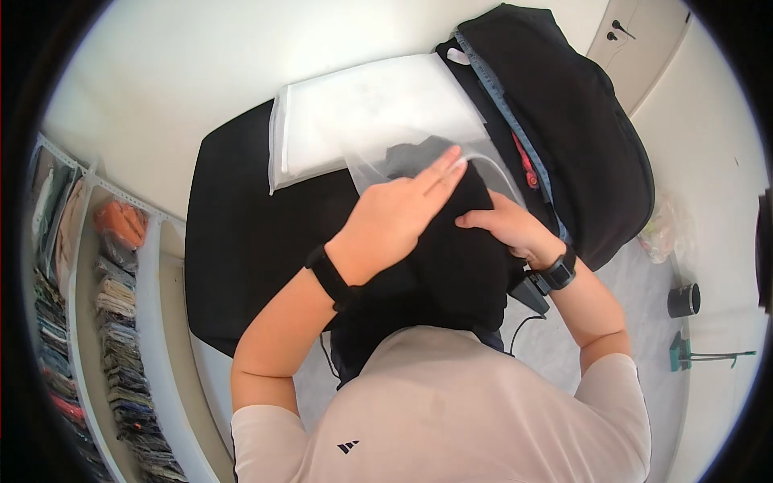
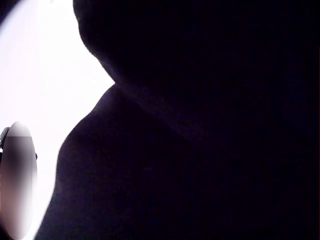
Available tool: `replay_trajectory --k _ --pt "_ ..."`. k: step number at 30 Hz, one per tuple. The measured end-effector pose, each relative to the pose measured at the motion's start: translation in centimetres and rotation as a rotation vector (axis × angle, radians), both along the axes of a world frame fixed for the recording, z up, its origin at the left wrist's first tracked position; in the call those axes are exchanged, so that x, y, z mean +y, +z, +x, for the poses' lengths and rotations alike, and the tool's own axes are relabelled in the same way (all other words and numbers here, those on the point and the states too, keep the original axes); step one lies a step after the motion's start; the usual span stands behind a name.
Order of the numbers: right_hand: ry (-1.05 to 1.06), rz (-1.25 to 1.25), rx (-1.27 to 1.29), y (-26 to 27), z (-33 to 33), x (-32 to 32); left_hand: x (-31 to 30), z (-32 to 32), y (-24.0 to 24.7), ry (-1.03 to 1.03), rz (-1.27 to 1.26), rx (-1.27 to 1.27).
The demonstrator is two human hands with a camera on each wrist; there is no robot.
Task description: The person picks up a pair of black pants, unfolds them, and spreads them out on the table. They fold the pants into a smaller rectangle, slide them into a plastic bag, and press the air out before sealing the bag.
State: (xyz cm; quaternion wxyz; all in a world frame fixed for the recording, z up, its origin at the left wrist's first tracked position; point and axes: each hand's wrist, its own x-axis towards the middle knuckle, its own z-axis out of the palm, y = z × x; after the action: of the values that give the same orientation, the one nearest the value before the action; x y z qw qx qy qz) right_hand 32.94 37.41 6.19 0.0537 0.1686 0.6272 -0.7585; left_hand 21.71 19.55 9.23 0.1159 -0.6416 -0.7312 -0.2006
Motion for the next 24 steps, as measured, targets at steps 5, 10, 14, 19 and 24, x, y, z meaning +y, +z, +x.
replay_trajectory --k 5,10,14,19,24 --pt "-0.109 0.227 0.068 -0.1 -2.6 0.6 -0.2 1.5 0.9 -0.119 -0.062 -0.044" --pt "-0.069 0.298 0.259 0.1 -5.9 0.6 0.1 2.8 0.1 -0.29 -0.053 -0.088" --pt "-0.106 0.546 0.222 1.1 -8.6 0.9 0.0 3.2 1.0 -0.269 -0.045 -0.029" --pt "-0.172 0.979 0.197 1.3 -12.9 2.2 -0.5 3.8 0.7 -0.302 0.07 -0.114" --pt "-0.033 1.209 -0.016 0.0 -15.7 1.9 -0.8 3.3 -0.3 -0.161 0.091 -0.132"
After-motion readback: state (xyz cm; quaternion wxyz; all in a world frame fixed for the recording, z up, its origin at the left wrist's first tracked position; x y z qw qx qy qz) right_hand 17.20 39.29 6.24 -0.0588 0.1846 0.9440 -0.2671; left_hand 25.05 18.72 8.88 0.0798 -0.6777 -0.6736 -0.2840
